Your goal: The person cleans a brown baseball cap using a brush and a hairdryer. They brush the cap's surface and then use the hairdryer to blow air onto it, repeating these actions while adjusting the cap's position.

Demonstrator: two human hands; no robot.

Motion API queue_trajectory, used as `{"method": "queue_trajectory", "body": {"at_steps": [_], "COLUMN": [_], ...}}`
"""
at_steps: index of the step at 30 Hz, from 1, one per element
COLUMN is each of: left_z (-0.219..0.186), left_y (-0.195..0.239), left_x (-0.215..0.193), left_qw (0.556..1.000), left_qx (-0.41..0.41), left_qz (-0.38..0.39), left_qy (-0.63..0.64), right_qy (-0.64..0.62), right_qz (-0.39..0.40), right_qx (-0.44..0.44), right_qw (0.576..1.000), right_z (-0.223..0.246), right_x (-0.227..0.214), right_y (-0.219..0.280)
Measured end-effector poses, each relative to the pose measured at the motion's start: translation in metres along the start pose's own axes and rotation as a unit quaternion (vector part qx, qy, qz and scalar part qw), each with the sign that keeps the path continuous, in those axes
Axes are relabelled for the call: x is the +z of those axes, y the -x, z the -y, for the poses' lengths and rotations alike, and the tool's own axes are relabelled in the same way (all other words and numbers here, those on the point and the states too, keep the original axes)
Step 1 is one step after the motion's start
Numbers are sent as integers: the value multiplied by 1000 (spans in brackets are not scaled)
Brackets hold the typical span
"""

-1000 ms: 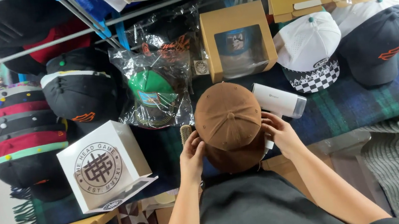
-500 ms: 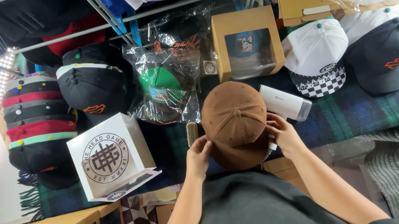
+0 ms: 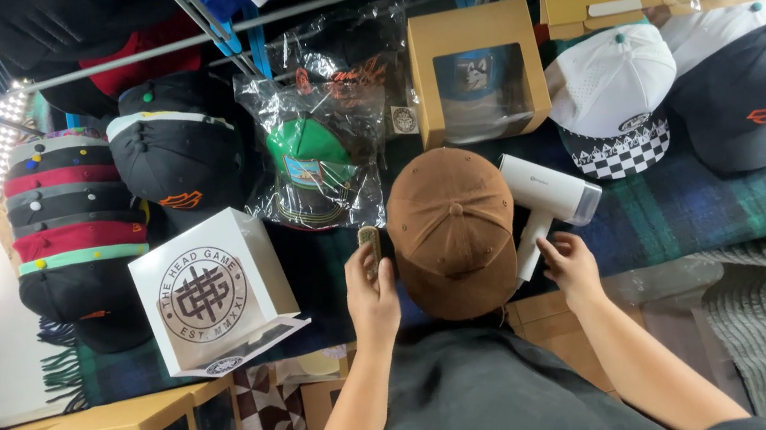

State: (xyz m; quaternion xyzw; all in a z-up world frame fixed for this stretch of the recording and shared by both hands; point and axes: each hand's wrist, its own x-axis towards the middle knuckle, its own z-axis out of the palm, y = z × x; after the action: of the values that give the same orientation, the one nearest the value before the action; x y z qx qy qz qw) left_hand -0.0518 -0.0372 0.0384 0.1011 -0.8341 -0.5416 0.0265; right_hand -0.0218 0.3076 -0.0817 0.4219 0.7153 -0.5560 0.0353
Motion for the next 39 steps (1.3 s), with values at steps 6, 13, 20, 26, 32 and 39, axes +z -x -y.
{"method": "queue_trajectory", "body": {"at_steps": [6, 13, 20, 26, 32, 39], "left_z": [-94, -102, -91, -94, -89, -87], "left_y": [-16, -16, -18, -17, -17, -18], "left_x": [15, 39, 46, 48, 51, 49], "left_qw": [943, 922, 912, 910, 912, 913], "left_qx": [310, 294, 289, 291, 291, 295], "left_qz": [-25, 67, 82, 81, 73, 56], "left_qy": [-115, -244, -279, -283, -281, -275], "right_qy": [181, 30, -124, -68, -90, -71], "right_qz": [37, 18, 76, 67, 84, 90], "right_qx": [-52, -119, -141, -123, -104, -144], "right_qw": [981, 992, 979, 988, 987, 983], "right_z": [31, 38, 91, 67, 70, 108], "right_x": [23, -45, -93, -82, -84, -82], "right_y": [-14, 13, 114, 108, 103, 87]}}
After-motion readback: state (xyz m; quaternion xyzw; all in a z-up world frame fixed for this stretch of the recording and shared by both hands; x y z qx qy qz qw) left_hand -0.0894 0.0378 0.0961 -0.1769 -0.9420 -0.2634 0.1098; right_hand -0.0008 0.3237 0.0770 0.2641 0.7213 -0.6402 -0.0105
